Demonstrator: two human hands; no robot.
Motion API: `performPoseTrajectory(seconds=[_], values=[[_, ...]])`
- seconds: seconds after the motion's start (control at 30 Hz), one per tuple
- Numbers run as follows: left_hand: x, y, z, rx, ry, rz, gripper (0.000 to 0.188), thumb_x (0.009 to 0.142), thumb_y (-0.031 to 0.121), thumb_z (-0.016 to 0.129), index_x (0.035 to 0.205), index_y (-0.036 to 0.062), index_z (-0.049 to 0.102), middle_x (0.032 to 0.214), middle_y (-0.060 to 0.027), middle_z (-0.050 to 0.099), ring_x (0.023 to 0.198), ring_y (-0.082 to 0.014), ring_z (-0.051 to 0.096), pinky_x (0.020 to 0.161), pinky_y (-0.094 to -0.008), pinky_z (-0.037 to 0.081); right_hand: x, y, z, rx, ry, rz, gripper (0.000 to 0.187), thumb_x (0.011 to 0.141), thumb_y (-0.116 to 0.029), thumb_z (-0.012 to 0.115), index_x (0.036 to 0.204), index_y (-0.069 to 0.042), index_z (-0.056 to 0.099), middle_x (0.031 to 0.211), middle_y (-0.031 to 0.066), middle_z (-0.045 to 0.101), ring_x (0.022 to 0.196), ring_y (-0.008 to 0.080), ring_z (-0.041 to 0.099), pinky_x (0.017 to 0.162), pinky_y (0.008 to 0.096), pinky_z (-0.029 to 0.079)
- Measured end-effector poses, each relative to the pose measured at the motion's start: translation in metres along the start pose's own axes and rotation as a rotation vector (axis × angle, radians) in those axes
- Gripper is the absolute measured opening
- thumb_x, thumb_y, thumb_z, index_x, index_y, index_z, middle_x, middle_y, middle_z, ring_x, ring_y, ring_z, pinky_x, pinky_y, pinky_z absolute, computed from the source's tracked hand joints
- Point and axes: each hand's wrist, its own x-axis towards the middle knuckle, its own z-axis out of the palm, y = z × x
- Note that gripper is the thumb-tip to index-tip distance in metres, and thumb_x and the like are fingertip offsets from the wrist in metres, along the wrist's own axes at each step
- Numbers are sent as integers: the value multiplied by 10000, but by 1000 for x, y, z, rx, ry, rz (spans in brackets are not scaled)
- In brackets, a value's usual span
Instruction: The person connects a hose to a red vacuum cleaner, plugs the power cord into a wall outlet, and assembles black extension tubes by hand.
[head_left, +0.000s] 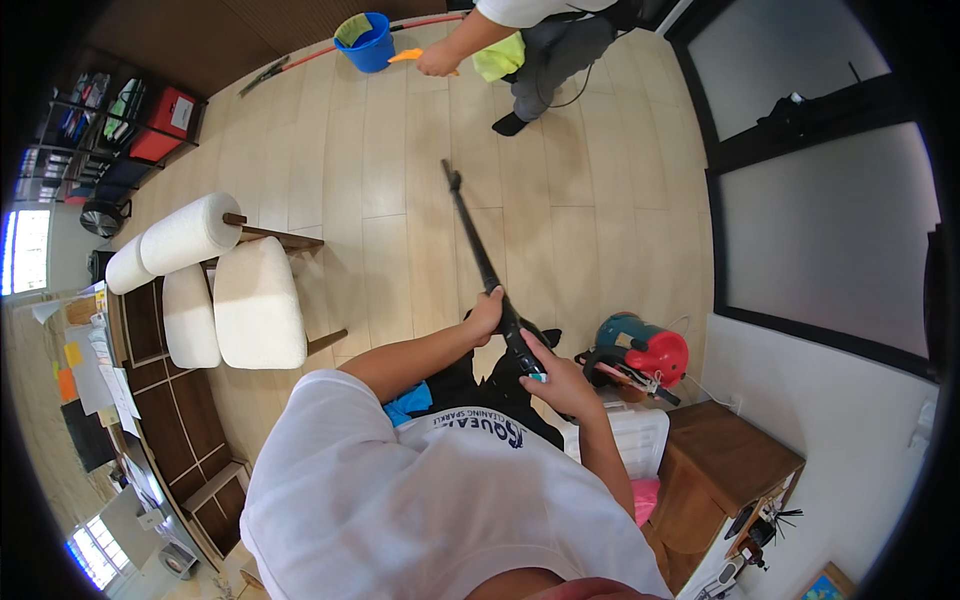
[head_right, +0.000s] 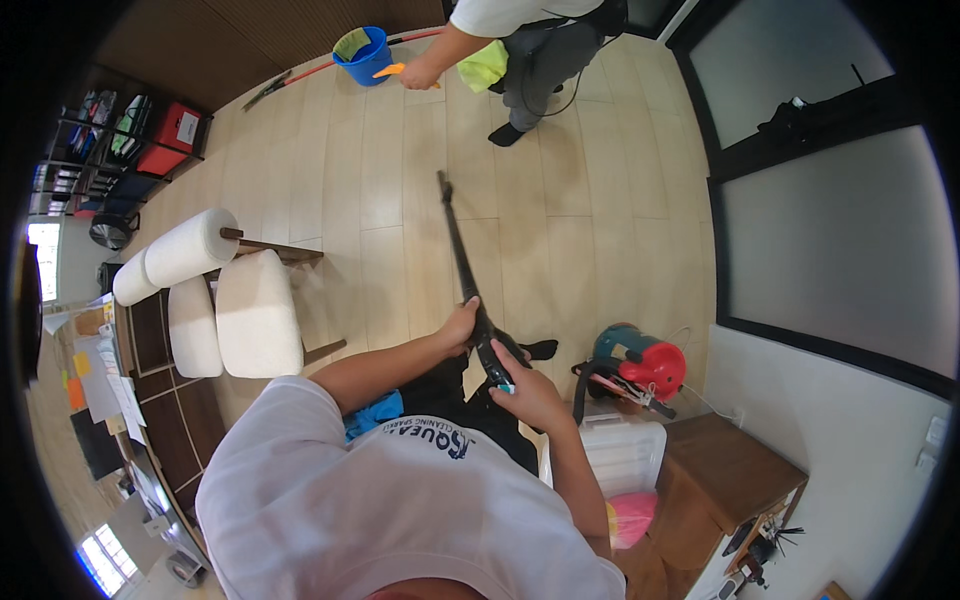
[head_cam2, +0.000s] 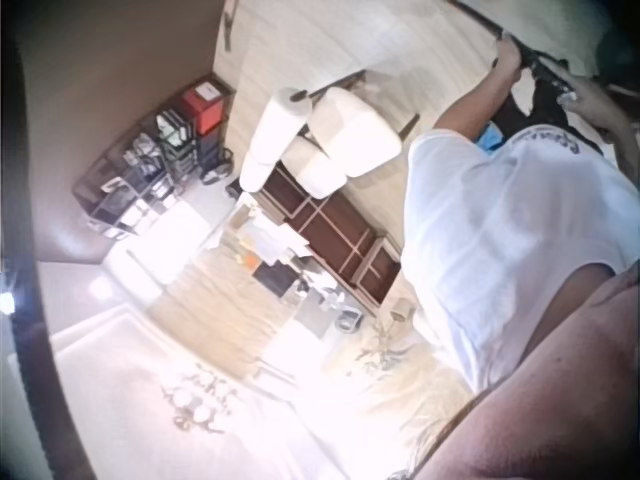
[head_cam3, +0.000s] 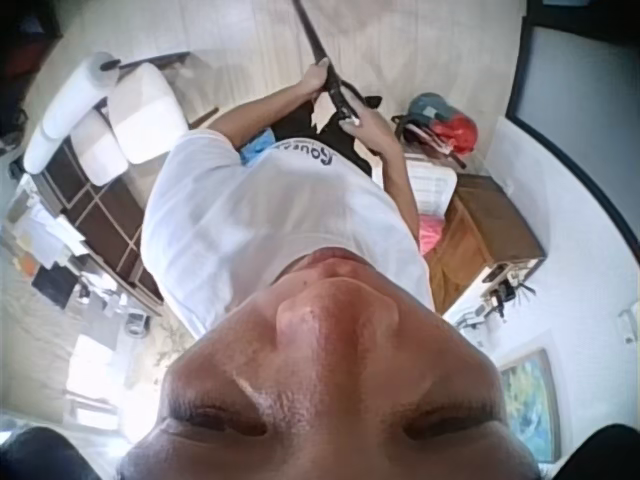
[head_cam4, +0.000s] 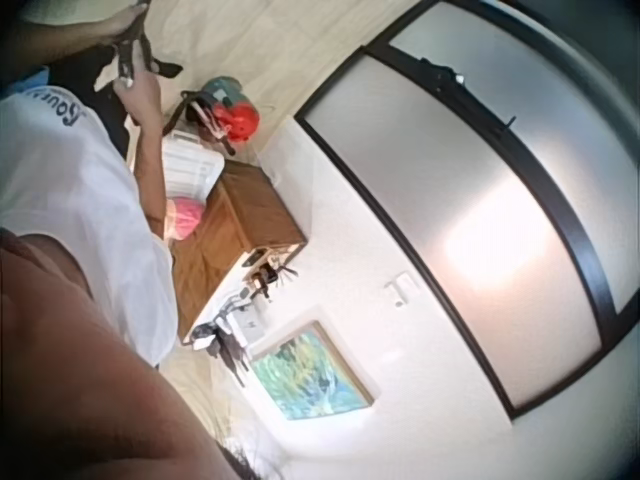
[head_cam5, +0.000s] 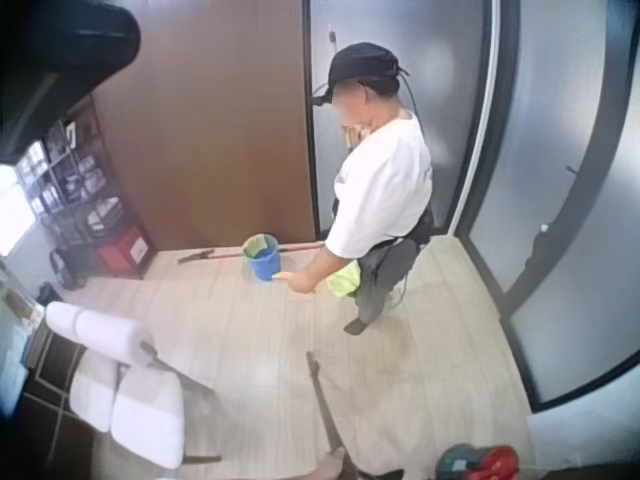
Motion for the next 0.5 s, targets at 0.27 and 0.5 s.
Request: performPoseTrajectory(seconds=[0.27, 0.5], values=[[15, 15, 40, 277, -171, 73, 448, 887, 380, 399, 1029, -45, 382, 803, -123, 517, 660, -207, 565, 509, -381, 491, -3, 17, 3, 65, 180, 165, 715, 728, -177, 595, 1356, -188, 251, 914, 159, 600, 755, 224, 597, 707, 294, 445], [-1, 0, 37, 337, 32, 172, 522, 886, 374, 390, 1095, -103, 364, 951, -244, 534, 826, -290, 578, 692, -370, 478, -10, 24, 11, 108, 163, 41, 722, 727, -154, 597, 1357, -168, 244, 915, 173, 597, 752, 221, 584, 714, 292, 439]])
